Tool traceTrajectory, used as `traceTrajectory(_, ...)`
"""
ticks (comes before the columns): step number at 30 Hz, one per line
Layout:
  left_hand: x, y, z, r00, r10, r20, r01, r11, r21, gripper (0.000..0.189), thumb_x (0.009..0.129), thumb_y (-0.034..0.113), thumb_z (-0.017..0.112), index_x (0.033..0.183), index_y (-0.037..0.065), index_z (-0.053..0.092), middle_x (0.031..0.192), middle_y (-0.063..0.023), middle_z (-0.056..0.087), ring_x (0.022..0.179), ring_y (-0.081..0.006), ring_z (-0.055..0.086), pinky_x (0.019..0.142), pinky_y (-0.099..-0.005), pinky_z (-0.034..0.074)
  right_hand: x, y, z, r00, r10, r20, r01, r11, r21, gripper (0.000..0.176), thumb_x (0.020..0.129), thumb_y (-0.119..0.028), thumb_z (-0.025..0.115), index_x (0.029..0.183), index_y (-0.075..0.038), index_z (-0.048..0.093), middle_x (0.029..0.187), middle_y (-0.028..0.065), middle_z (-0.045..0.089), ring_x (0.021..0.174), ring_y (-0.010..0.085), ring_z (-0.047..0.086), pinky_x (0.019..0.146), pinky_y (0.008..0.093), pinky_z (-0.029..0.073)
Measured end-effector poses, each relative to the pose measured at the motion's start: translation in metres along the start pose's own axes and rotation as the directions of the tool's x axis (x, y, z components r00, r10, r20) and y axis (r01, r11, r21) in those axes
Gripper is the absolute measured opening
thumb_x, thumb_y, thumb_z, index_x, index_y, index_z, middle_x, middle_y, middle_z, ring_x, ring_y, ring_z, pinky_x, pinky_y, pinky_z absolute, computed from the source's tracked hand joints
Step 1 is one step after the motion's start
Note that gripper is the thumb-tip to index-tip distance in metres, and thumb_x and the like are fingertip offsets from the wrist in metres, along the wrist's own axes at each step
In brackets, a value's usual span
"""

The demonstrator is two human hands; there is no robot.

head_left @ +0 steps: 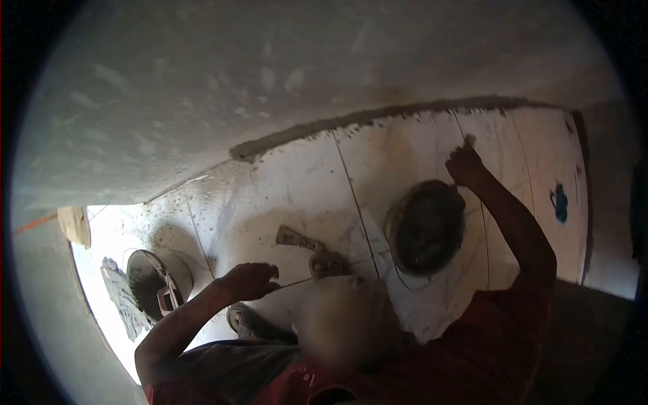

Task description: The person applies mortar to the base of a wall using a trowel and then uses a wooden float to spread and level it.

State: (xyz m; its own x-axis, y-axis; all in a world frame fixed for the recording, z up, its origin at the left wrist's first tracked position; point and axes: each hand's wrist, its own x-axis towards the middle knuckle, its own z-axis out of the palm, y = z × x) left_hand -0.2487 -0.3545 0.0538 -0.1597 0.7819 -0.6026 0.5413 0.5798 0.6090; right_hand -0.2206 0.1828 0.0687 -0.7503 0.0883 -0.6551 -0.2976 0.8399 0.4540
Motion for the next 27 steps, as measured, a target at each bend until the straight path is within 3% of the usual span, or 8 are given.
traceTrajectory(11,0.148,0.068,0.051,0.995,0.045,-0.094,-0.099,0.700,-0.707,0.046,0.088,0.037,0.054,0.120,0.005,0.048,0.105,-0.0176,0.060,0.101,-0.0327,0.057,0.087,-0.0381,0.044,-0.067,-0.005,0.034,0.922,0.004,-0.387,0.019,0.998,0.056,0.018,0.074,-0.017,0.061,0.090,-0.010,0.066,0.108,0.0124,0.059,0.108,0.0267,0.054,0.100,0.0443,0.033)
traceTrajectory(16,0.108,0.013,0.056,0.899,0.423,0.110,-0.410,0.904,-0.124,0.043,0.091,0.041,0.049,0.112,0.004,0.055,0.107,-0.0185,0.060,0.099,-0.0322,0.058,0.086,-0.0430,0.044,-0.132,0.003,0.028,0.980,0.151,-0.128,-0.145,0.988,0.050,0.039,0.080,-0.033,0.059,0.114,-0.014,0.057,0.113,0.0160,0.056,0.105,0.0336,0.054,0.097,0.0496,0.036)
traceTrajectory(19,0.042,-0.016,0.003,0.967,0.115,0.228,-0.105,0.993,-0.056,0.041,0.090,0.041,0.049,0.101,0.002,0.059,0.096,-0.0184,0.064,0.094,-0.0328,0.060,0.083,-0.0449,0.044,-0.169,0.004,0.020,0.977,0.041,-0.208,-0.055,0.997,-0.062,0.033,0.080,-0.032,0.058,0.099,-0.006,0.057,0.093,0.0157,0.061,0.085,0.0318,0.061,0.074,0.0469,0.048)
traceTrajectory(20,0.025,-0.035,-0.009,0.975,0.104,0.197,-0.092,0.993,-0.071,0.041,0.090,0.041,0.050,0.098,0.002,0.059,0.093,-0.0184,0.064,0.092,-0.0333,0.060,0.082,-0.0445,0.044,-0.168,-0.001,0.014,0.969,0.186,0.163,-0.191,0.981,0.019,0.038,0.086,-0.036,0.055,0.102,-0.002,0.059,0.102,0.0194,0.061,0.098,0.0319,0.058,0.082,0.0449,0.046)
traceTrajectory(21,0.003,-0.055,-0.018,0.981,0.096,0.167,-0.083,0.993,-0.084,0.041,0.090,0.041,0.050,0.096,0.002,0.059,0.091,-0.0184,0.064,0.090,-0.0338,0.060,0.081,-0.0442,0.045,-0.180,0.009,0.045,0.997,0.033,-0.074,-0.028,0.998,0.058,0.026,0.084,-0.029,0.055,0.089,-0.004,0.056,0.084,0.0163,0.061,0.079,0.0320,0.060,0.070,0.0433,0.048)
traceTrajectory(24,-0.100,-0.088,-0.066,0.960,-0.168,-0.223,0.076,0.926,-0.370,0.040,0.090,0.040,0.050,0.097,0.001,0.060,0.090,-0.0143,0.065,0.087,-0.0275,0.061,0.080,-0.0386,0.047,-0.194,0.020,0.130,0.975,-0.207,-0.086,0.215,0.972,0.099,0.025,0.086,-0.021,0.052,0.099,0.000,0.056,0.080,0.0145,0.058,0.075,0.0271,0.059,0.068,0.0377,0.048)
traceTrajectory(25,-0.134,-0.105,-0.068,0.902,-0.192,-0.386,0.011,0.905,-0.425,0.039,0.090,0.039,0.050,0.098,0.003,0.061,0.091,-0.0129,0.065,0.086,-0.0251,0.061,0.080,-0.0363,0.047,-0.208,-0.023,0.032,0.983,0.081,0.163,-0.182,0.522,0.834,0.022,0.084,-0.023,0.061,0.100,-0.007,0.061,0.082,0.0047,0.060,0.061,0.0140,0.052,0.056,0.0286,0.043)
traceTrajectory(27,-0.202,-0.105,-0.072,0.660,-0.493,-0.567,-0.106,0.686,-0.720,0.036,0.093,0.036,0.047,0.096,0.003,0.059,0.087,-0.0107,0.065,0.084,-0.0195,0.062,0.079,-0.0326,0.048,-0.219,-0.080,-0.024,0.863,0.238,0.445,-0.501,0.294,0.814,0.025,0.083,-0.030,0.065,0.098,-0.010,0.059,0.079,0.0043,0.057,0.062,0.0125,0.046,0.056,0.0291,0.039)
